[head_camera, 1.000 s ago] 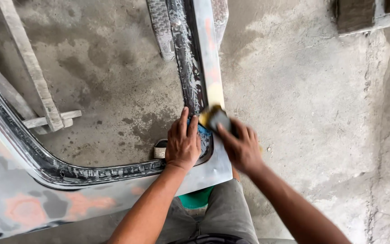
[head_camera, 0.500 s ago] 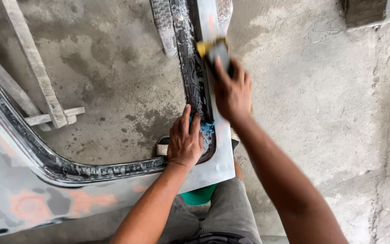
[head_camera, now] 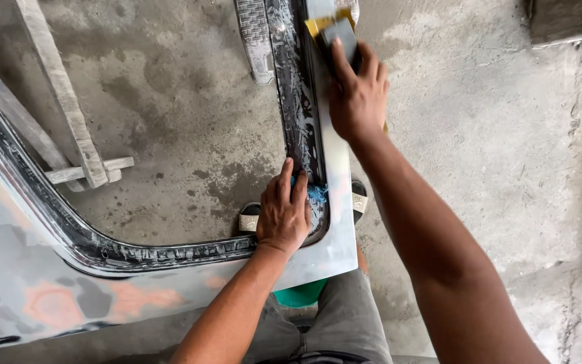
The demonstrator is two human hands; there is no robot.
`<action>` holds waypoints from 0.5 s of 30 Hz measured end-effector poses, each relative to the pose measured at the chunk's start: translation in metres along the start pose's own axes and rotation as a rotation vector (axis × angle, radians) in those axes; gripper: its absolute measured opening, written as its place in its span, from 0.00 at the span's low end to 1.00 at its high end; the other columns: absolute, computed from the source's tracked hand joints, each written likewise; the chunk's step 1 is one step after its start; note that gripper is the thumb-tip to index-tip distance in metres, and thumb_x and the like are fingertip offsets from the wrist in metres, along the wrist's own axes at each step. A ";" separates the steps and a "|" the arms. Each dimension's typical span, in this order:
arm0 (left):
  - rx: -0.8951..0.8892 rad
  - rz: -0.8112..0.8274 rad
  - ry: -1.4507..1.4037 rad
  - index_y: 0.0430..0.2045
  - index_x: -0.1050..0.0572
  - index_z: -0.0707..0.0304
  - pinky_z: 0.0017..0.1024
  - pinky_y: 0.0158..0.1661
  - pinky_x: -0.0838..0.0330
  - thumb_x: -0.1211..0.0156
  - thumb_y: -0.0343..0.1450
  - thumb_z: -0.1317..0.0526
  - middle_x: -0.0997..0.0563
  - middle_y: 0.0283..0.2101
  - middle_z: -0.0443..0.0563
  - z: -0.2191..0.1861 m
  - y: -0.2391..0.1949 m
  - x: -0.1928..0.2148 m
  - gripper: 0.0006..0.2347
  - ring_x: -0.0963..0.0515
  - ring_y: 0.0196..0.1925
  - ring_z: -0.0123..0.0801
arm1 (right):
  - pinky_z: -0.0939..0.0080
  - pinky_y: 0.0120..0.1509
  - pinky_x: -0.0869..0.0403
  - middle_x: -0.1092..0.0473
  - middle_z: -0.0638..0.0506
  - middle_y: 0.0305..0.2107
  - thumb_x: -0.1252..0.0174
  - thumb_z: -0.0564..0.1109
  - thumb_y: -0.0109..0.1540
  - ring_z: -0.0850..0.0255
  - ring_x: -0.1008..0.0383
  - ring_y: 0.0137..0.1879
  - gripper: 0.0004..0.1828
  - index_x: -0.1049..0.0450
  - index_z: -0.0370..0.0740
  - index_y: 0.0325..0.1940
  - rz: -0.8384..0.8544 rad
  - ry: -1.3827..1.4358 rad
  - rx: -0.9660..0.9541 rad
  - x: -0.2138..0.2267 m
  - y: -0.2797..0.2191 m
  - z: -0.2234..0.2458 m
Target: The person sands the edge of a silver car door using a sanding block and a blue cloth. They repeatedly dip the cloth into a green bucket of water to wipe the surface while sanding.
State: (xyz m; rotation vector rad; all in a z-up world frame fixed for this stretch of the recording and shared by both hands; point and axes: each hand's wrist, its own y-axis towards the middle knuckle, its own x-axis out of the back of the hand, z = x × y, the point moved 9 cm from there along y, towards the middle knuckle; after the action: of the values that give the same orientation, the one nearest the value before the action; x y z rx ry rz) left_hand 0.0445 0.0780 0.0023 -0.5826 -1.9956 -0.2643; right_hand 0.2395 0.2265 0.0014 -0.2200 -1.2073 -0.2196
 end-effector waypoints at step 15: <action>-0.005 -0.016 -0.050 0.62 0.33 0.65 0.49 0.61 0.36 0.39 0.67 0.63 0.44 0.73 0.65 0.001 -0.001 0.001 0.26 0.33 0.66 0.58 | 0.39 0.65 0.31 0.42 0.35 0.67 0.41 0.48 0.65 0.40 0.35 0.64 0.33 0.37 0.59 0.75 0.057 -0.085 0.124 -0.006 -0.126 0.007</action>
State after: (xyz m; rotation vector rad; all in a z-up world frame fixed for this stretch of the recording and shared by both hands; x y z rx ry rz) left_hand 0.0428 0.0778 0.0031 -0.5812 -2.0495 -0.2666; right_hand 0.1949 0.1080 0.0048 -0.1561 -1.2925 -0.0861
